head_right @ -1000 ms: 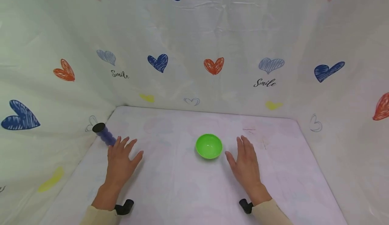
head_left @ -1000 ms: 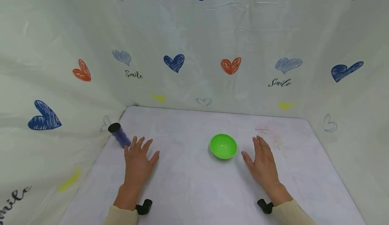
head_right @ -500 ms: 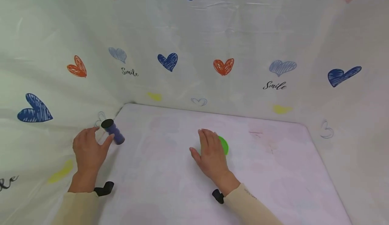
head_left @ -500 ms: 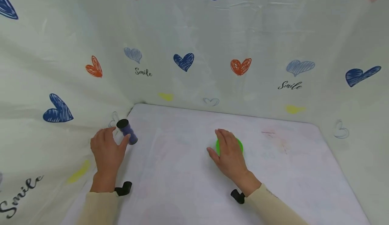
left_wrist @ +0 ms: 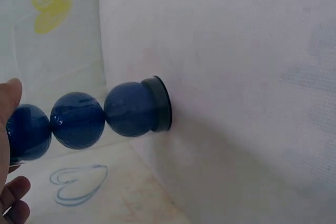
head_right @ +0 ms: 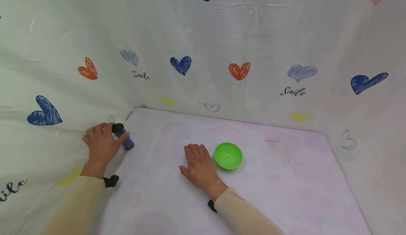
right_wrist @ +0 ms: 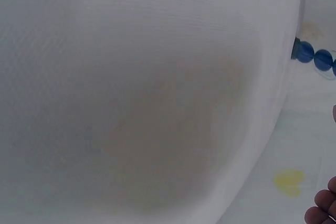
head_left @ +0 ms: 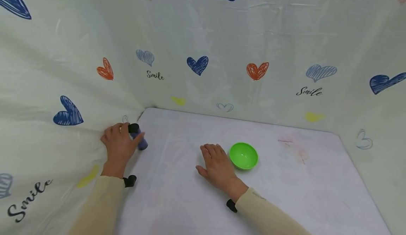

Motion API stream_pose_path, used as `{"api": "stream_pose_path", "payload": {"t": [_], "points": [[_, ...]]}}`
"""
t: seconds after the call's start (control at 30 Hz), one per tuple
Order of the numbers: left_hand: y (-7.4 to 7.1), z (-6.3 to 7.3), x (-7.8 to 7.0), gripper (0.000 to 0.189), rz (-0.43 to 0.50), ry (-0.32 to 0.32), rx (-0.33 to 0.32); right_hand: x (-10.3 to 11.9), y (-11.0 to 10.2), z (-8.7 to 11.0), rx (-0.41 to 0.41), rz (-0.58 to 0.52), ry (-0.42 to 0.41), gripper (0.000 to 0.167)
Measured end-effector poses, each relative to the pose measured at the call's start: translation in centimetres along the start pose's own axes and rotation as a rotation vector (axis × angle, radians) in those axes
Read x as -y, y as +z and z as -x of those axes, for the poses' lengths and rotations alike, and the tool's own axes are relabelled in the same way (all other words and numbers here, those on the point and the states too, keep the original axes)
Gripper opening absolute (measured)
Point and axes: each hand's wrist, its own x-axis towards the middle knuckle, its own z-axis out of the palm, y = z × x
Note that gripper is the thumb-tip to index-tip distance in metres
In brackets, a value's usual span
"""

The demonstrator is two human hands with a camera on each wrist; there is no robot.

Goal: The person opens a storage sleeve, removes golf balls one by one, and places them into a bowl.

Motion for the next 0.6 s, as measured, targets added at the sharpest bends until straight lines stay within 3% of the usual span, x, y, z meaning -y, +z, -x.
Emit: {"api": "stream_pose_path", "payload": {"t": [0.17,0.33,0.6], "points": [[-0.4,0.0,-0.4,0.068,-0.016,-0.014,0.007,0.9,0.5,-0.2,0.049,-0.033,-0.007,0.068],[-0.6,0.3,-1.5,0.071,0.004,0.015,0.022,1.3,0.9,0.0,0.059,-0.049,0.002,0.067],[-0.5,2.1,-7.1,0.072,0.063,0.096,0.018,1.6,1.3,-0.1,0.037,-0.047,0.018,0.068]]}}
